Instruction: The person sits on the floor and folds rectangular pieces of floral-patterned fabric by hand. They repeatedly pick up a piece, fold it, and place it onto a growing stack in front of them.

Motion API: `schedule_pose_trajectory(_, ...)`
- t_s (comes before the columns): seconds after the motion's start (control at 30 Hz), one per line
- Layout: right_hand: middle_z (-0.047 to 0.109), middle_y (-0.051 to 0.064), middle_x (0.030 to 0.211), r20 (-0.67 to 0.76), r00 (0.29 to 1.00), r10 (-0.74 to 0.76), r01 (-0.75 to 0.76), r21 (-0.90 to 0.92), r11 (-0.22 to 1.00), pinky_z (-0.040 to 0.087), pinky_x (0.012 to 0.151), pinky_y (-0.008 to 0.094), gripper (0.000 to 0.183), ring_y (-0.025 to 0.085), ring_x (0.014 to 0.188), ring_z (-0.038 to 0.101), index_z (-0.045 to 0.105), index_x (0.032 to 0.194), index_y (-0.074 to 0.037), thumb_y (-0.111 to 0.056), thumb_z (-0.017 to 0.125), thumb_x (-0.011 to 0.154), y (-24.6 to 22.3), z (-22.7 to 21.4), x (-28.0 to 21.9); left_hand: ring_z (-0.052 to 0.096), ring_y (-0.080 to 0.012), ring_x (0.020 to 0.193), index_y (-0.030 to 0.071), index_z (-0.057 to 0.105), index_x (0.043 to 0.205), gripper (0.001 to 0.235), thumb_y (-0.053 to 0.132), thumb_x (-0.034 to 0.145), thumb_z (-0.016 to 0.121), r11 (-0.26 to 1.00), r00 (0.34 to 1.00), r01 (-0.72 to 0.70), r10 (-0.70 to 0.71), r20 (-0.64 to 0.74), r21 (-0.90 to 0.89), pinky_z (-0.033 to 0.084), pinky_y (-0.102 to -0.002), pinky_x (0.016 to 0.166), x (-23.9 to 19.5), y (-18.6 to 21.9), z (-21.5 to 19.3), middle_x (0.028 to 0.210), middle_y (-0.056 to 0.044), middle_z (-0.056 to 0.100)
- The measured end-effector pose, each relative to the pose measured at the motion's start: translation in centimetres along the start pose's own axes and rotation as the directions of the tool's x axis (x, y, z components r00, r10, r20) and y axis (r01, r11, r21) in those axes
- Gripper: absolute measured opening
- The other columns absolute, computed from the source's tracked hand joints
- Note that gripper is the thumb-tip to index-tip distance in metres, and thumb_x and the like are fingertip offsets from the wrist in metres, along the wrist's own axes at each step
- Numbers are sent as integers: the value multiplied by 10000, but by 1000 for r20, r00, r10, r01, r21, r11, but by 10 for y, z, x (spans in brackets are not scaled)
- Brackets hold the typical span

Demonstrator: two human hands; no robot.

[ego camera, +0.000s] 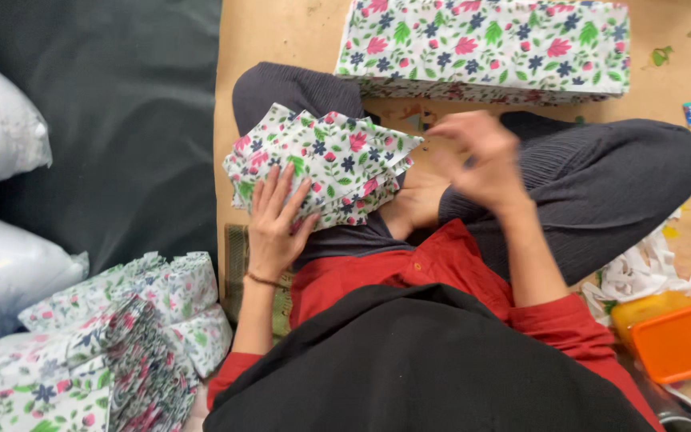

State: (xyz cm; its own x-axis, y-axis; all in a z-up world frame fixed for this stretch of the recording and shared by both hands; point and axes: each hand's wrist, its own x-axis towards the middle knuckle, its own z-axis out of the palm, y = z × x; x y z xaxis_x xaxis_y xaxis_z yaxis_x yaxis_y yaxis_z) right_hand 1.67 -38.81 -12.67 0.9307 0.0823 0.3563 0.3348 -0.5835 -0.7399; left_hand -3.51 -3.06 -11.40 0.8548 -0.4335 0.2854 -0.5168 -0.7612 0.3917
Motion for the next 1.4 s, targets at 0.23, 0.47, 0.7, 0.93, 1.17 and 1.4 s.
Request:
schedule_pose_trajectory(0.23,419,151,1540,279,952,-123,146,-63,987,420,1053,514,711,399,1334,446,581,1420,-252,-86,824,772,3,79,-22,373,-330,1475,125,588,1438,628,305,874,798,997,996,7,-1,-88,71,160,-490,1242,-2,7,7,1561,-145,464)
schedule_pose_trajectory(0.47,703,6,1238,-20,976,-217,217,-20,976,468,947,376,173,261,1111,651,773,1054,-196,-81,711,940,9,65,-7,244,-309,1531,199,480,1504,861,636,814,752,994,995,81,-76,-72,74,-19,-517,1260,11,35,30,1632,-108,342)
schedule_pose_trajectory(0.7,744,41,969,-203,942,-269,291,89,952,524,846,391,183,273,862,698,770,991,-99,-21,620,921,-69,23,25,558,-319,1280,110,561,1407,602,202,851,773,972,934,214,-173,-313,101,313,-488,1171,21,18,44,1351,-129,622)
schedule_pose_trajectory(0.93,675,147,736,-317,947,-41,138,289,947,482,665,338,188,205,593,559,744,943,105,-69,740,1013,-39,-62,20,753,-257,1003,193,788,1114,373,21,791,858,921,934,202,-283,-217,-333,578,-368,934,43,21,-77,1038,-27,779)
schedule_pose_trajectory(1.17,660,-18,846,-29,863,505,-410,543,733,524,664,168,151,50,765,655,681,1012,-90,-137,814,958,-55,-101,1,744,-157,901,38,747,1025,171,-26,898,654,789,923,369,-250,292,-491,607,-282,763,26,0,-144,989,-66,771)
schedule_pose_trajectory(1.4,692,-20,840,320,782,535,-615,534,580,498,656,163,114,9,755,613,720,1058,-55,-73,715,946,-43,-44,2,687,-290,983,42,750,1113,273,194,887,727,790,726,611,-533,435,-50,517,-417,856,2,-59,-104,1024,-130,743)
